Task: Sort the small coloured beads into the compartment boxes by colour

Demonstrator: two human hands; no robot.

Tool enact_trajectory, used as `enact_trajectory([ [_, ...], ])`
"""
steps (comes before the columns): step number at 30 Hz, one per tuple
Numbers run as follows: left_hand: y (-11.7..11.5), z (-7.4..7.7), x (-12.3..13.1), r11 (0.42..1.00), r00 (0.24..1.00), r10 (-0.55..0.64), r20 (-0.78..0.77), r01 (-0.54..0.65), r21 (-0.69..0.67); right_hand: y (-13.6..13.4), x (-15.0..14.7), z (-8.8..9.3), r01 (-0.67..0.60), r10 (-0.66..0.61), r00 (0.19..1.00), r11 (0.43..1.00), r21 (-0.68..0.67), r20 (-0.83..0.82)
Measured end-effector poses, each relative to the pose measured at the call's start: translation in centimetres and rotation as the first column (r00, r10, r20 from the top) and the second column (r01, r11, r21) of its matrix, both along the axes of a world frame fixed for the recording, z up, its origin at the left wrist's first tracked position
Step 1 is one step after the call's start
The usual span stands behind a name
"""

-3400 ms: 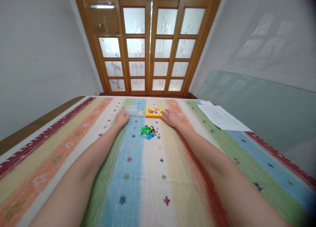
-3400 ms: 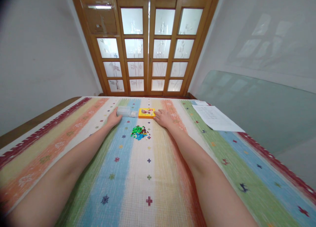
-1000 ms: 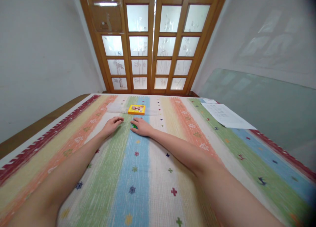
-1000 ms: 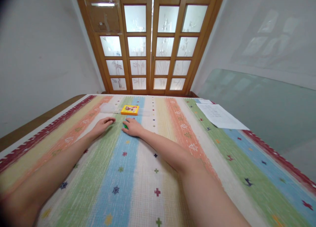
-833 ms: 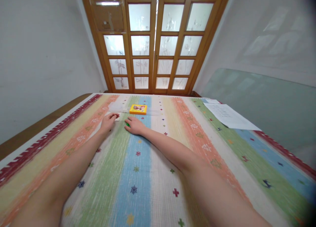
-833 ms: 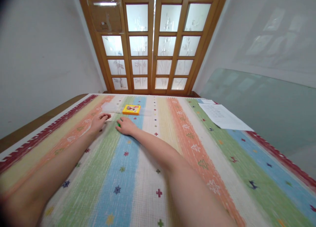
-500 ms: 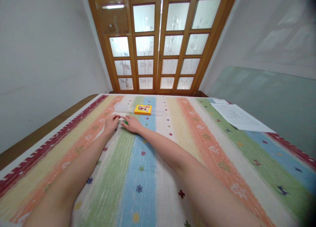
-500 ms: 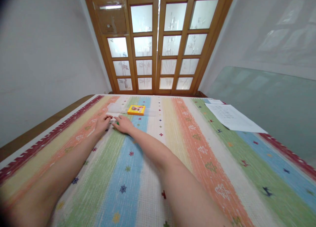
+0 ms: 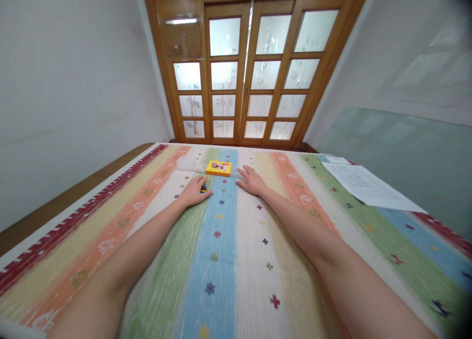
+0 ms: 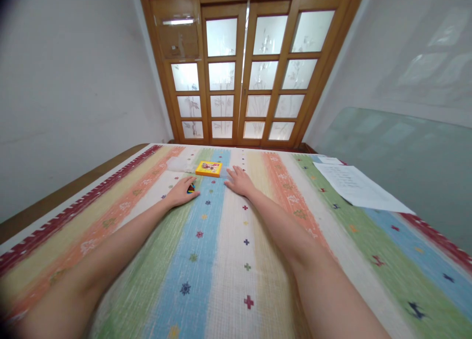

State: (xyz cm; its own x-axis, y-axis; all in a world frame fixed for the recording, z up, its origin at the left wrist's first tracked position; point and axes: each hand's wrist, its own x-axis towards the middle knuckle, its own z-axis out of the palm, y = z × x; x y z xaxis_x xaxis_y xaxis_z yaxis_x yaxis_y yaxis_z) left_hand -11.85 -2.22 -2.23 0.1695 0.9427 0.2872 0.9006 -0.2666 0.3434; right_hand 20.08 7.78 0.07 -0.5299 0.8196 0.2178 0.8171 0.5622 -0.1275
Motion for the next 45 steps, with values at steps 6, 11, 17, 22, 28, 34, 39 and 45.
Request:
enact_trajectory([
  [6, 0.4, 0.1, 1.2, 0.998, 0.998, 0.058, -0.037, -0.057, 0.039, 0.8, -2.3, -0.5, 0.001, -0.001, 1.000, 0.999, -0.040, 0.008],
  [11, 0.0, 0.7, 1.3, 0.995, 0.992, 0.087, -0.092, -0.082, 0.063, 1.4, -3.9, -0.9, -0.013, 0.012, 1.000, 0.999, -0.044, -0.021],
  [17, -0.8, 1.6, 2.1, 0.984, 0.971, 0.175, -0.166, -0.168, 0.051, 2.3, -6.5, -1.8, -0.056, 0.052, 0.995, 0.997, -0.052, -0.088],
  [22, -1.7, 2.8, 2.7, 0.968, 0.956, 0.251, -0.150, -0.245, 0.059, 1.9, -8.3, -1.7, -0.069, 0.059, 0.988, 0.996, -0.063, -0.143],
  [28, -6.1, 3.7, 7.0, 0.941, 0.955, 0.294, 0.032, -0.295, 0.165, 0.8, -7.4, -1.2, -0.143, 0.154, 0.957, 0.988, 0.064, -0.247],
  [34, -14.4, 6.6, 15.2, 0.991, 0.959, 0.063, 0.275, -0.092, 0.096, 0.8, -2.6, -1.6, -0.217, 0.255, 0.942, 0.959, 0.183, -0.219],
  [39, -23.7, 9.8, 20.8, 0.993, 0.792, -0.081, 0.605, 0.117, -0.020, 1.4, 4.5, -1.3, -0.155, 0.179, 0.976, 0.970, 0.185, -0.121],
  [45, -34.0, 7.0, 21.8, 0.622, 0.400, -0.212, 0.892, 0.759, -0.193, 1.6, 10.5, -2.7, -0.123, 0.136, 0.989, 0.973, 0.197, -0.056],
])
